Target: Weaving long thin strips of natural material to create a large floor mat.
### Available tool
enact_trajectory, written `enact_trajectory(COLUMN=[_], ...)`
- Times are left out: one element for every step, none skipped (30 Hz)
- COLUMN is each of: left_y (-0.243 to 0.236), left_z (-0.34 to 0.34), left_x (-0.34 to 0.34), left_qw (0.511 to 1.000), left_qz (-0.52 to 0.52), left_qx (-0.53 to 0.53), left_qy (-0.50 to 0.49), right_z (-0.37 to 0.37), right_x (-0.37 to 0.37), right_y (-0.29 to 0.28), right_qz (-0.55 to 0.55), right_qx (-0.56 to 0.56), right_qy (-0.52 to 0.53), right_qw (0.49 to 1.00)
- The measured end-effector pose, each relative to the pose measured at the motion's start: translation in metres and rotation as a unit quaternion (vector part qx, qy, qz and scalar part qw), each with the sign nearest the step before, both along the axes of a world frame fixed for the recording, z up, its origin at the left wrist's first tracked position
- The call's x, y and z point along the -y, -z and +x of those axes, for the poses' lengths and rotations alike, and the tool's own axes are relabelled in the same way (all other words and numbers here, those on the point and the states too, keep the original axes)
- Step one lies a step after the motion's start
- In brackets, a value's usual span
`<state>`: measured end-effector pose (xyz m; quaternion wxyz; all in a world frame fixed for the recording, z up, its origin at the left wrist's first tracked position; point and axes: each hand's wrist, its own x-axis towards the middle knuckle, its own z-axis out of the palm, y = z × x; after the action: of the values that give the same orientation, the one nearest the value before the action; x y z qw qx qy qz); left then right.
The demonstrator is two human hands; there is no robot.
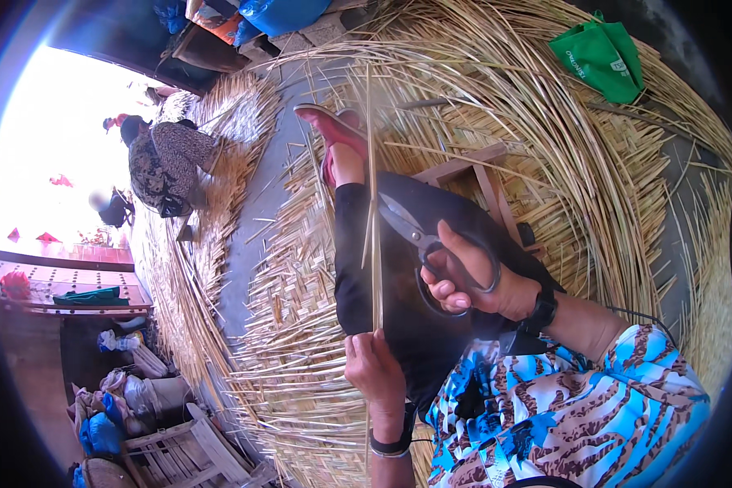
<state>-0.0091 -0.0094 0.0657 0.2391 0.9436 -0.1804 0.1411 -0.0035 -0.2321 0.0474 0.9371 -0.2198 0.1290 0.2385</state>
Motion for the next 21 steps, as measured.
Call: enact_trajectory(left_y=[0.0,0.0,0.001,0.001,0.001,0.001,0.001,0.0,0.0,0.0,0.0,0.0,0.004,0.012,0.016,0.018,0.019,0.02,0.02,0.017,0.015], left_z=[0.0,-0.001,-0.001,-0.002,-0.002,-0.002,-0.003,-0.004,-0.005,-0.006,-0.008,-0.011,-0.014,-0.018,-0.022,-0.025,-0.026,-0.026,-0.025,-0.025,-0.026], left_x=[-0.001,-0.003,-0.005,-0.01,-0.015,-0.018,-0.018,-0.017,-0.015,-0.013,-0.011,-0.009,-0.011,-0.016,-0.019,-0.021,-0.024,-0.026,-0.027,-0.027,-0.029], left_qw=[1.0,0.999,0.995,0.995,0.976,0.944,0.944,0.953,0.961,0.961,0.975,0.985,0.985,0.99,0.993,0.993,0.994,0.993,0.993,0.99,0.99], left_qz=[-0.001,-0.034,-0.065,-0.065,-0.149,-0.231,-0.231,-0.213,-0.195,-0.195,-0.153,-0.112,-0.111,-0.101,-0.09,-0.085,-0.084,-0.087,-0.089,-0.106,-0.107], left_qx=[0.0,-0.038,-0.076,-0.075,-0.154,-0.231,-0.23,-0.211,-0.192,-0.191,-0.16,-0.128,-0.126,-0.097,-0.07,-0.076,-0.076,-0.077,-0.078,-0.096,-0.096], left_qy=[0.001,-0.008,-0.019,-0.02,-0.03,-0.041,-0.041,-0.043,-0.043,-0.042,-0.035,-0.028,-0.027,-0.021,-0.012,-0.007,-0.003,0.001,0.005,0.002,0.005], right_z=[0.0,-0.001,-0.001,-0.001,-0.001,-0.002,-0.004,-0.004,-0.003,-0.001,0.0,0.002,0.008,0.012,0.015,0.017,0.017,0.017,0.016,0.015,0.015], right_x=[0.003,0.004,0.004,0.003,0.003,0.005,0.009,0.01,0.009,0.007,0.006,0.014,0.023,0.03,0.039,0.042,0.044,0.045,0.046,0.046,0.046], right_y=[0.002,0.004,0.008,0.013,0.016,0.015,0.012,0.009,0.007,0.005,0.003,-0.003,-0.009,-0.011,-0.007,-0.006,-0.006,-0.007,-0.009,-0.011,-0.01], right_qz=[0.006,0.011,0.012,-0.043,-0.097,-0.097,-0.152,-0.207,-0.206,-0.142,-0.077,-0.041,-0.002,-0.015,-0.023,-0.027,-0.03,-0.035,-0.033,-0.031,-0.032], right_qx=[0.005,0.01,0.012,0.021,0.03,0.031,0.053,0.075,0.075,0.034,-0.007,-0.005,-0.003,-0.003,0.023,0.033,0.043,0.043,0.034,0.025,0.025], right_qy=[-0.005,-0.01,-0.01,-0.002,0.007,0.006,0.005,0.003,0.004,0.026,0.048,0.076,0.102,0.114,0.104,0.089,0.074,0.078,0.074,0.07,0.073], right_qw=[1.0,1.0,1.0,0.999,0.995,0.995,0.987,0.976,0.976,0.989,0.996,0.996,0.995,0.993,0.994,0.995,0.996,0.995,0.996,0.997,0.997])
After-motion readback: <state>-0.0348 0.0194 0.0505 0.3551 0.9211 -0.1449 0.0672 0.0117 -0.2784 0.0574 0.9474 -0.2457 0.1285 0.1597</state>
